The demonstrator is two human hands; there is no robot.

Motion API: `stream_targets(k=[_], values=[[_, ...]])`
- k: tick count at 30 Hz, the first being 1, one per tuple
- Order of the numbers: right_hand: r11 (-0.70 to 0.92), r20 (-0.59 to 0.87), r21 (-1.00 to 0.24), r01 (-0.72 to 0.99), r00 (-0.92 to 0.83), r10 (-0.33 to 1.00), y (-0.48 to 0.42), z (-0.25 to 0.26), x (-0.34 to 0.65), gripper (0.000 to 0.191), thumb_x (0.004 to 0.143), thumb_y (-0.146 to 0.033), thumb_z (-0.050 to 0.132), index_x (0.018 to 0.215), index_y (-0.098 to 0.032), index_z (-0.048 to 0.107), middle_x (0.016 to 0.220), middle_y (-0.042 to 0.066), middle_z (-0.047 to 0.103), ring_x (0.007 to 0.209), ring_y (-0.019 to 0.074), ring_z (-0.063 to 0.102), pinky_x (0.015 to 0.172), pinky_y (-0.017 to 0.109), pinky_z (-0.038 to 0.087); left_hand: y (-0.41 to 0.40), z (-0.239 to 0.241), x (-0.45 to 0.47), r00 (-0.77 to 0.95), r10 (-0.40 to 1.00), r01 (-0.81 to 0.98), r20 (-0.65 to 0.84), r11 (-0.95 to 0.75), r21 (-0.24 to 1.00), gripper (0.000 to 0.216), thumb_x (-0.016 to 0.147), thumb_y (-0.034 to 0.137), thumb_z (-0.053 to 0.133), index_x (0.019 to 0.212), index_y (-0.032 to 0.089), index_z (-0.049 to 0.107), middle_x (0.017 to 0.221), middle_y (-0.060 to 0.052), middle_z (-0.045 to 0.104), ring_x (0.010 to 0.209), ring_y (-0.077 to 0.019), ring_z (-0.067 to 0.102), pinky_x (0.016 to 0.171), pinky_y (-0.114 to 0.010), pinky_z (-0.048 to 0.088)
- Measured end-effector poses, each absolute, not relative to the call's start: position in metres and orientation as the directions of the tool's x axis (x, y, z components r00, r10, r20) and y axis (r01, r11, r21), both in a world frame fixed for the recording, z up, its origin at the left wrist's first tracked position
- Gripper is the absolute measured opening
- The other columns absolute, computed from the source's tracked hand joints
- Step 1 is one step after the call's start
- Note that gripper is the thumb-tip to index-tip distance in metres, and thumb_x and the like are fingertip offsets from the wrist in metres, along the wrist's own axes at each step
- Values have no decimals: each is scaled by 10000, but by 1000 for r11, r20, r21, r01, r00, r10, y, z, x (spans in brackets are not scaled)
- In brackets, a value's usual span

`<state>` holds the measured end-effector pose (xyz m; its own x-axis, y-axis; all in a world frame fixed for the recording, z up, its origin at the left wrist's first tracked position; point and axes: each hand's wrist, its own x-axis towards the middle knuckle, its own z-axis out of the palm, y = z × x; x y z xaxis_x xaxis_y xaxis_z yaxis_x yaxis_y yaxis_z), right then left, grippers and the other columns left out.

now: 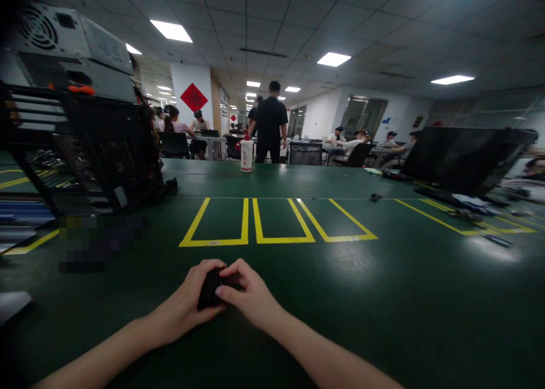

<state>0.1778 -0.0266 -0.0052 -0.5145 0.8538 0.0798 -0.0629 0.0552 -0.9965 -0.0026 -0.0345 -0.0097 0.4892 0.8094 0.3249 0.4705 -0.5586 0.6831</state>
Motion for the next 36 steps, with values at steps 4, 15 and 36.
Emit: stream_targets(k=[4, 15, 36], values=[[53, 66, -998, -40, -502, 863, -28, -3, 176, 267, 721, -234, 613, 948, -215, 474, 968, 19, 534, 940, 177, 542, 764, 326, 467, -34, -7, -2, 490, 811, 477, 319, -556, 680, 552, 715, 195, 605, 1171, 291, 309, 1162, -75, 411, 1055, -291, 429, 842, -503, 421], [44, 66, -998, -52, -553, 830, -27, -2, 180, 330, 684, -233, 650, 961, -218, 473, 1009, 18, 519, 994, 181, 528, 808, 348, 465, -35, 0, -5, 544, 797, 514, 263, -564, 646, 570, 751, 216, 585, 1217, 298, 266, 1206, -74, 388, 1101, -295, 409, 876, -510, 396], [84, 60, -996, 21, -528, 847, -27, -3, 178, 229, 763, -250, 560, 974, -230, 473, 1024, 16, 510, 954, 170, 545, 786, 342, 481, -38, 10, -5, 564, 784, 533, 259, -585, 612, 545, 753, 248, 593, 1201, 258, 282, 1163, -80, 408, 1060, -265, 423, 870, -463, 397]])
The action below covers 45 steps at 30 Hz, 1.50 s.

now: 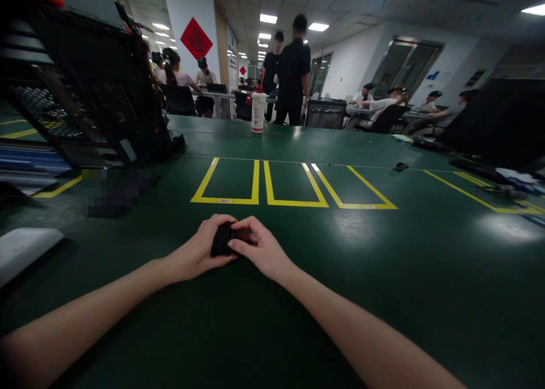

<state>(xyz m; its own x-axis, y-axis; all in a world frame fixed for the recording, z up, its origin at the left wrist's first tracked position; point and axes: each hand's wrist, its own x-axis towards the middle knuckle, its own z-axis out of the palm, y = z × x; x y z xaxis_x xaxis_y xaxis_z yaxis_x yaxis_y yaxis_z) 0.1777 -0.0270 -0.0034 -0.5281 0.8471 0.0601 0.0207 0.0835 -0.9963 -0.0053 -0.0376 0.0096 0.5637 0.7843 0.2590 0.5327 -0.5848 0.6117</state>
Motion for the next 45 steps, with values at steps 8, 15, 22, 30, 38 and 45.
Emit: stream_targets(k=[8, 15, 22, 30, 38, 45], values=[[65, 55, -998, -3, -578, 814, -25, -5, 180, 306, 728, -184, 598, 993, -235, 454, 1053, 19, 497, 1018, 179, 516, 842, 369, 464, -37, 8, -6, 559, 783, 536, 273, -593, 601, 545, 742, 230, 599, 1194, 250, 295, 1162, -84, 415, 1046, -260, 436, 858, -445, 401], [54, 58, -998, -23, -574, 817, -25, -6, 179, 236, 741, -222, 592, 936, -230, 459, 1009, 11, 499, 961, 170, 542, 787, 344, 482, -37, 9, -6, 561, 787, 538, 258, -583, 609, 540, 743, 232, 598, 1189, 246, 294, 1152, -80, 415, 1044, -253, 432, 862, -435, 398], [84, 62, -996, 15, -546, 836, -25, -4, 178, 294, 761, -201, 563, 1029, -252, 453, 1084, 21, 478, 996, 174, 524, 831, 363, 465, -38, 11, -6, 565, 782, 517, 263, -584, 626, 537, 751, 240, 591, 1195, 262, 290, 1155, -77, 417, 1056, -265, 429, 862, -463, 398], [64, 57, -998, -10, -600, 798, -27, -2, 181, 311, 721, -152, 603, 974, -236, 443, 1069, 15, 477, 1039, 180, 506, 850, 367, 464, -37, 9, -6, 562, 788, 533, 251, -577, 619, 551, 739, 209, 596, 1195, 250, 288, 1165, -81, 407, 1056, -258, 428, 864, -442, 397], [69, 53, -998, 9, -542, 839, -26, -5, 177, 204, 764, -229, 565, 941, -234, 465, 975, 8, 513, 915, 160, 558, 750, 321, 488, -38, 11, -5, 557, 782, 525, 279, -592, 612, 528, 741, 225, 599, 1179, 240, 305, 1131, -80, 431, 1035, -242, 447, 873, -432, 398], [64, 41, -998, 21, -569, 821, -27, -3, 179, 287, 754, -210, 578, 1010, -238, 451, 1078, 25, 490, 1002, 177, 523, 829, 366, 470, -36, 3, -6, 546, 781, 520, 304, -600, 608, 559, 728, 217, 610, 1188, 249, 295, 1145, -75, 419, 1047, -246, 430, 879, -433, 395]])
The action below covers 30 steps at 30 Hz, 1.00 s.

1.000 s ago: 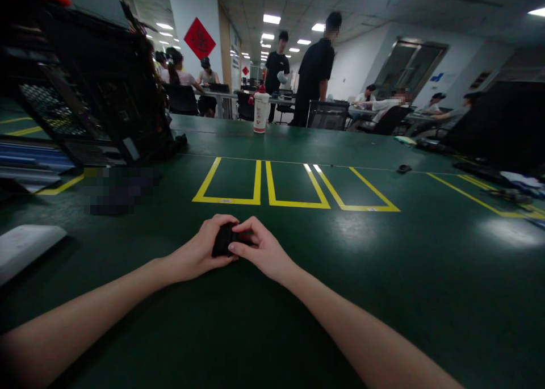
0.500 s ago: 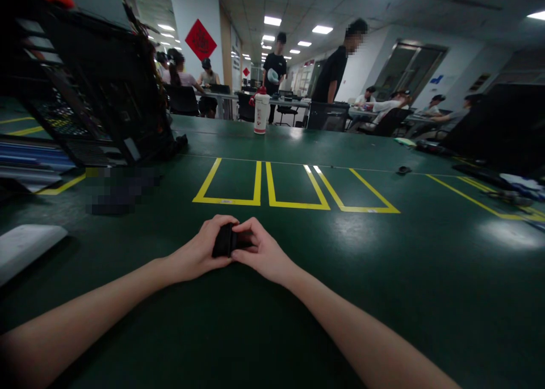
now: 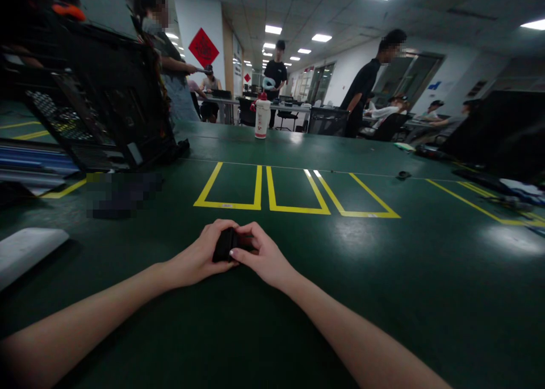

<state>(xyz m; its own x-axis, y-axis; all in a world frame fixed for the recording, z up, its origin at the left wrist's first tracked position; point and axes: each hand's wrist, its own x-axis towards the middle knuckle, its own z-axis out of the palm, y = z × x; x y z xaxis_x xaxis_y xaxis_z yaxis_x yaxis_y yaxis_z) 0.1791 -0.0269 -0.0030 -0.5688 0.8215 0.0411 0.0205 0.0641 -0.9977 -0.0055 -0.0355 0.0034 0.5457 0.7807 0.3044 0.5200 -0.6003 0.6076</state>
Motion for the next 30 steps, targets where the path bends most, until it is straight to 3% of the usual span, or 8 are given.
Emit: stream_targets(k=[7, 12, 22, 27, 30], values=[[58, 44, -998, 10, -542, 839, -27, -4, 178, 187, 769, -269, 559, 924, -228, 464, 970, 12, 515, 889, 161, 560, 735, 331, 492, -39, 13, -6, 567, 788, 520, 240, -568, 638, 527, 751, 236, 589, 1189, 258, 298, 1152, -77, 413, 1052, -258, 429, 859, -448, 404], [71, 47, -997, 23, -543, 838, -26, -4, 177, 276, 774, -228, 548, 1030, -255, 449, 1075, 24, 488, 993, 180, 524, 803, 358, 477, -39, 13, -6, 558, 789, 511, 258, -572, 641, 535, 743, 237, 600, 1187, 265, 303, 1148, -74, 424, 1054, -260, 436, 865, -458, 403], [67, 55, -998, 2, -549, 834, -27, -6, 178, 224, 761, -239, 571, 954, -229, 458, 993, 20, 521, 959, 180, 546, 783, 356, 482, -39, 12, -4, 562, 788, 538, 252, -579, 612, 526, 744, 226, 594, 1182, 232, 301, 1143, -80, 413, 1049, -244, 429, 882, -430, 398], [59, 31, -998, 36, -537, 843, -29, -2, 178, 328, 764, -225, 563, 1068, -247, 442, 1117, 38, 474, 1033, 187, 504, 853, 379, 453, -39, 12, -5, 560, 788, 526, 257, -578, 624, 535, 747, 235, 594, 1188, 248, 292, 1153, -78, 416, 1055, -251, 432, 873, -446, 401], [54, 23, -998, 40, -552, 833, -29, -1, 179, 311, 755, -224, 574, 1040, -237, 452, 1102, 38, 482, 1019, 186, 512, 863, 392, 446, -39, 12, -5, 562, 786, 520, 260, -579, 628, 538, 748, 227, 591, 1193, 259, 290, 1151, -79, 423, 1053, -259, 436, 868, -461, 397]])
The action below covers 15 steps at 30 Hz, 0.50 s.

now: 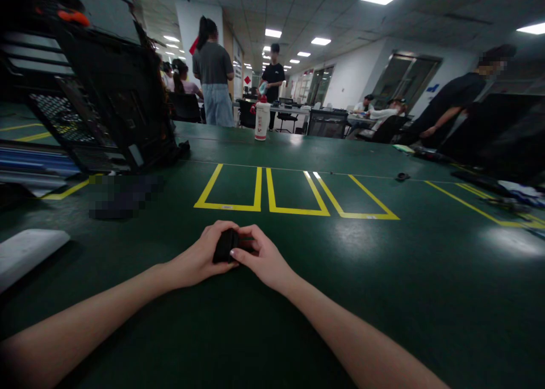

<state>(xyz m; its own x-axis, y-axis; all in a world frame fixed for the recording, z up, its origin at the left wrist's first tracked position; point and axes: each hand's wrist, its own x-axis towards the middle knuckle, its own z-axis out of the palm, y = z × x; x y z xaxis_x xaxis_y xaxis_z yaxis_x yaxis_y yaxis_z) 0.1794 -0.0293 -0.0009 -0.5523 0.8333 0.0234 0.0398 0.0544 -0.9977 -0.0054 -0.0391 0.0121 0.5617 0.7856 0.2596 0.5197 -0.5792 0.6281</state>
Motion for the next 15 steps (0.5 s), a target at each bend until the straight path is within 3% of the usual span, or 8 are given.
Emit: stream_targets(k=[9, 15], values=[[68, 50, -998, 13, -542, 839, -29, -4, 178, 213, 768, -263, 559, 953, -235, 456, 1016, 25, 506, 967, 189, 538, 771, 363, 486, -39, 13, -6, 563, 787, 513, 252, -572, 640, 528, 751, 238, 587, 1191, 270, 296, 1153, -78, 419, 1053, -266, 436, 850, -468, 405], [59, 22, -997, 50, -550, 835, -30, 0, 179, 313, 770, -227, 555, 1061, -254, 441, 1114, 35, 472, 1043, 194, 496, 837, 385, 462, -39, 13, -6, 563, 791, 514, 237, -561, 649, 553, 746, 224, 594, 1204, 262, 286, 1167, -78, 413, 1066, -254, 427, 855, -441, 413]])
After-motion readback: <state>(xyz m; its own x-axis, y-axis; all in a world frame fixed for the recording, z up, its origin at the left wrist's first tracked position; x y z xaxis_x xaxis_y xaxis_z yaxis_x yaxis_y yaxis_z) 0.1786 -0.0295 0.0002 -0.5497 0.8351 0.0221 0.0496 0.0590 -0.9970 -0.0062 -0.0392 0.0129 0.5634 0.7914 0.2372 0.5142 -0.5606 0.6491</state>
